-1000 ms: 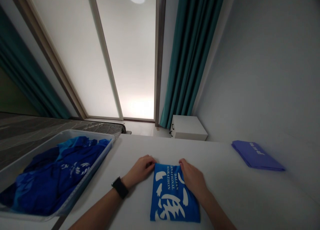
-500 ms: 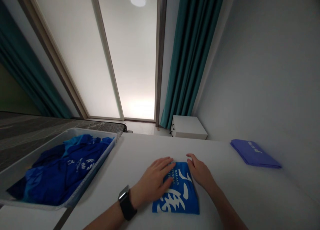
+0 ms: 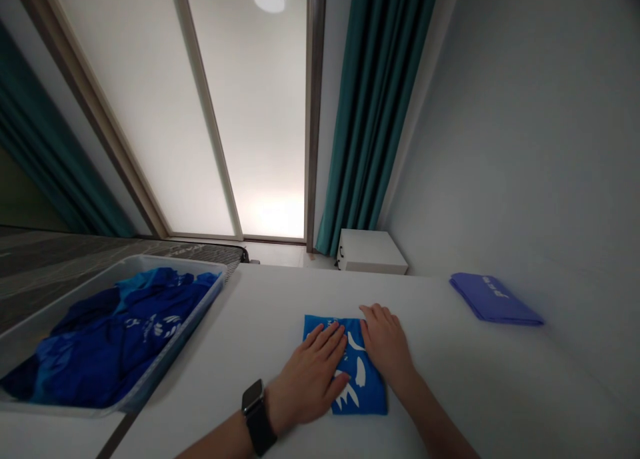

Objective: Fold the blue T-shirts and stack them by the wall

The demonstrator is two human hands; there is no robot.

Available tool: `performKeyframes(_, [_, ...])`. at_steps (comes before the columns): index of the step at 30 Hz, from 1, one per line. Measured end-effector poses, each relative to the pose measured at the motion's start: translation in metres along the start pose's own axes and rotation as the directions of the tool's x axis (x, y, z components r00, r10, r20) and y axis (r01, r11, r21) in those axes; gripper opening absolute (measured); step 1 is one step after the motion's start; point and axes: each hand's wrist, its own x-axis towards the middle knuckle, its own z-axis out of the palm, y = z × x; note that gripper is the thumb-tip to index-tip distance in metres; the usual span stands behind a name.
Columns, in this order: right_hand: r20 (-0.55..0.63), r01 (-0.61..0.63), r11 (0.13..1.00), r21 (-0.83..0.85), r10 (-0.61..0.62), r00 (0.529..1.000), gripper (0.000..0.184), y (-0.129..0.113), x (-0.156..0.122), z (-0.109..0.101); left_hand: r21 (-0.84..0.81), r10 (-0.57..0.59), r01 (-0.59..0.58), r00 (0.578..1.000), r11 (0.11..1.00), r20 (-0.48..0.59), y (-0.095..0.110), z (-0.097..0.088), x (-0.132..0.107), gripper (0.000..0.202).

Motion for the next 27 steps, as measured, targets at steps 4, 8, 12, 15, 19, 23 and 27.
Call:
performKeyframes(4, [-0.041,0.175,0.984,-0.032,-0.176,0.984,0.048,-0.019,-0.02,0.009,0.051,-0.008,0.009,1.0,0.999,-0.021,0.003,0.003,0.001,0.055])
performKeyframes(8, [0.015,0.209,0.978,0.001,-0.209,0.978,0.052,-0.026,-0.035,0.03,0.088,-0.04,0.042,0.999,0.995,-0.031,0.001,0.009,0.001,0.06])
performKeyframes(12, [0.032,0.155,0.988,-0.003,-0.155,0.987,0.053,-0.024,-0.038,0.037,0.128,-0.098,0.11,0.99,0.986,-0.101,-0.004,0.016,-0.001,0.063])
performKeyframes(15, [0.044,0.149,0.989,-0.023,-0.148,0.988,0.055,-0.025,-0.038,0.035,0.185,-0.124,0.143,0.986,0.972,-0.111,-0.008,0.018,-0.003,0.062])
performKeyframes(19, [0.068,0.155,0.987,-0.052,-0.151,0.986,0.055,-0.027,-0.037,0.032,0.23,-0.108,0.134,0.986,0.964,-0.125,-0.01,0.019,-0.004,0.062])
performKeyframes(23, [0.068,0.159,0.987,-0.038,-0.156,0.985,0.055,-0.025,-0.037,0.033,0.235,-0.089,0.119,0.987,0.965,-0.133,-0.01,0.019,-0.004,0.062])
performKeyframes(27, [0.076,0.144,0.989,-0.013,-0.143,0.987,0.055,-0.025,-0.036,0.031,0.225,-0.088,0.119,0.986,0.967,-0.143,-0.009,0.014,-0.003,0.06])
